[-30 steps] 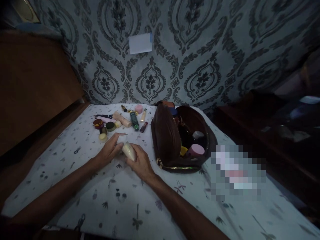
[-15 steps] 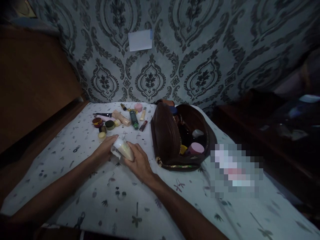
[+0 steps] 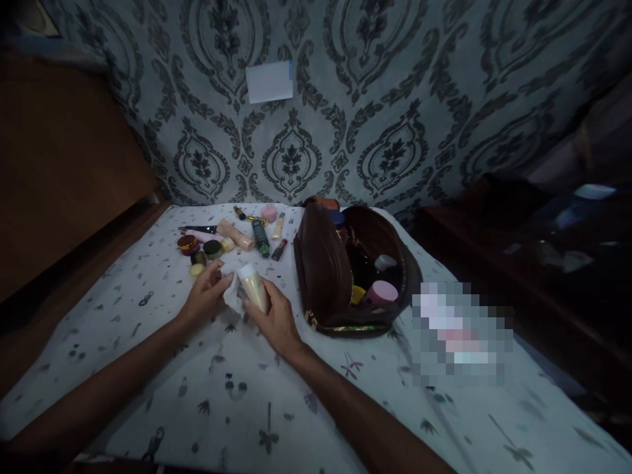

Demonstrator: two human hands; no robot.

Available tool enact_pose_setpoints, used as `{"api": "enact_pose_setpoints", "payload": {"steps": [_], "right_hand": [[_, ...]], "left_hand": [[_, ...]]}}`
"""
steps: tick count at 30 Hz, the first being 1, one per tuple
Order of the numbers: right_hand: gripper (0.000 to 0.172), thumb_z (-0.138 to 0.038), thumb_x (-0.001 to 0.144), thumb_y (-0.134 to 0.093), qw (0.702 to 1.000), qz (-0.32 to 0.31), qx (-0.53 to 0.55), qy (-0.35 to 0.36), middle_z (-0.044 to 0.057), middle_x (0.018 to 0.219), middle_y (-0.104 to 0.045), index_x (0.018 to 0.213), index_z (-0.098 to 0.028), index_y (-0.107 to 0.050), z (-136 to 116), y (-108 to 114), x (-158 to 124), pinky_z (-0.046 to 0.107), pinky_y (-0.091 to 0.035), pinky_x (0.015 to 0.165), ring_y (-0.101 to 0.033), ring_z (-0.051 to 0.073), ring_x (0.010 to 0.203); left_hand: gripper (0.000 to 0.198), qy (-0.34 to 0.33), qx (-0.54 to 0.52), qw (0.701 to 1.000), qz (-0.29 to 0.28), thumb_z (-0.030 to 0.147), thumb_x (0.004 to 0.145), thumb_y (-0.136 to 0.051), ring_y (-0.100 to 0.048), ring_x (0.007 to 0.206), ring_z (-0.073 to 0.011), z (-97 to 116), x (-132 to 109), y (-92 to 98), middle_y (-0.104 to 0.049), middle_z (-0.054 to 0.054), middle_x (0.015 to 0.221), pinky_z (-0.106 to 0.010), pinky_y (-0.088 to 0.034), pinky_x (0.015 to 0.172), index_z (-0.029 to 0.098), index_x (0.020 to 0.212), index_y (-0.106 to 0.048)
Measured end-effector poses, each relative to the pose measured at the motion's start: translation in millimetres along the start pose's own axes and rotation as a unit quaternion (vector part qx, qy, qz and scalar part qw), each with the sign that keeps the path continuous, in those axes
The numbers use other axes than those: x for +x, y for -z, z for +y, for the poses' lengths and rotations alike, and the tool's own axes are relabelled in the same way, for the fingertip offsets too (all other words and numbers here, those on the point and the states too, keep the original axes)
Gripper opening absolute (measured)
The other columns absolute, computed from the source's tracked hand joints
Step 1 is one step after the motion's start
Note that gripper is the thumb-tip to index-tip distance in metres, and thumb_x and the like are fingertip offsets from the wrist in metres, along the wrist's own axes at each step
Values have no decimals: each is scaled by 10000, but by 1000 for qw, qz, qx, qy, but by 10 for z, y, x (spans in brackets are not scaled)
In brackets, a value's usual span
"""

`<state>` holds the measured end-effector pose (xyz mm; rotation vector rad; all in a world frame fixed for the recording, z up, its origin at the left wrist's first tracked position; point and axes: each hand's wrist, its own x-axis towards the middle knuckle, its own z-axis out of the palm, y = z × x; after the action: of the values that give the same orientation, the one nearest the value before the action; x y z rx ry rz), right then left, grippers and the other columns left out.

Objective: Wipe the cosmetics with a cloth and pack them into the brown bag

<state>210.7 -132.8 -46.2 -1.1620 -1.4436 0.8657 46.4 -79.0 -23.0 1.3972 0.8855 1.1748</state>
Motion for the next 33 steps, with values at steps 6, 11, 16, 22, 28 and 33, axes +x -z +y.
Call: {"api": "enact_pose_setpoints", "payload": {"steps": [6,11,16,22,28,33], "right_hand": [[396,-412,837,-606,998,-8,60,-25,48,965,-656,1130,-146,-620,-10,20,16,296,-482,789,-592,211,893],[350,-391,841,-588,997,-14,73,-35,40,934,-656,1088,-146,-629,-9,30,34,285,-486,761,-588,202,870],[394,-338,823,-604,1000,-18,12,4,61,1051,-679,1173,-159,-614,24,9,27,345,-493,885,-615,229,967],[563,-245,786,-633,978,-9,-187,95,98,1132,-632,1340,-216,-535,157,5,-12,421,-495,934,-596,273,1043],[565,-127,794,-606,917,-44,-352,180,100,1011,-598,1346,-218,-529,138,-18,-79,413,-518,831,-570,282,954],[561,-106,810,-575,909,-57,-361,200,93,1022,-595,1353,-232,-515,116,-38,-89,400,-509,833,-559,267,948]], "left_hand": [[338,-83,104,991,-9,436,797,-699,-456,658,-114,8,30,84,-450,44,709,-218,-399,603,203,743,-460],[175,-132,195,967,-97,344,870,-633,-540,1129,-238,7,-47,100,-566,-103,1176,-274,-483,769,194,850,-547],[187,-138,236,959,-69,347,891,-608,-528,1140,-244,-42,-106,68,-563,-76,1090,-294,-470,795,218,922,-477],[288,-104,216,971,-14,340,881,-620,-512,808,-146,-15,-91,54,-495,8,921,-262,-421,732,231,1047,-411],[313,-26,215,976,-12,323,863,-622,-420,608,-114,70,-64,79,-448,52,756,-248,-382,621,227,1108,-453],[328,55,130,990,-22,303,847,-569,-444,524,-114,105,-14,92,-456,50,701,-223,-362,459,262,1169,-519]]}}
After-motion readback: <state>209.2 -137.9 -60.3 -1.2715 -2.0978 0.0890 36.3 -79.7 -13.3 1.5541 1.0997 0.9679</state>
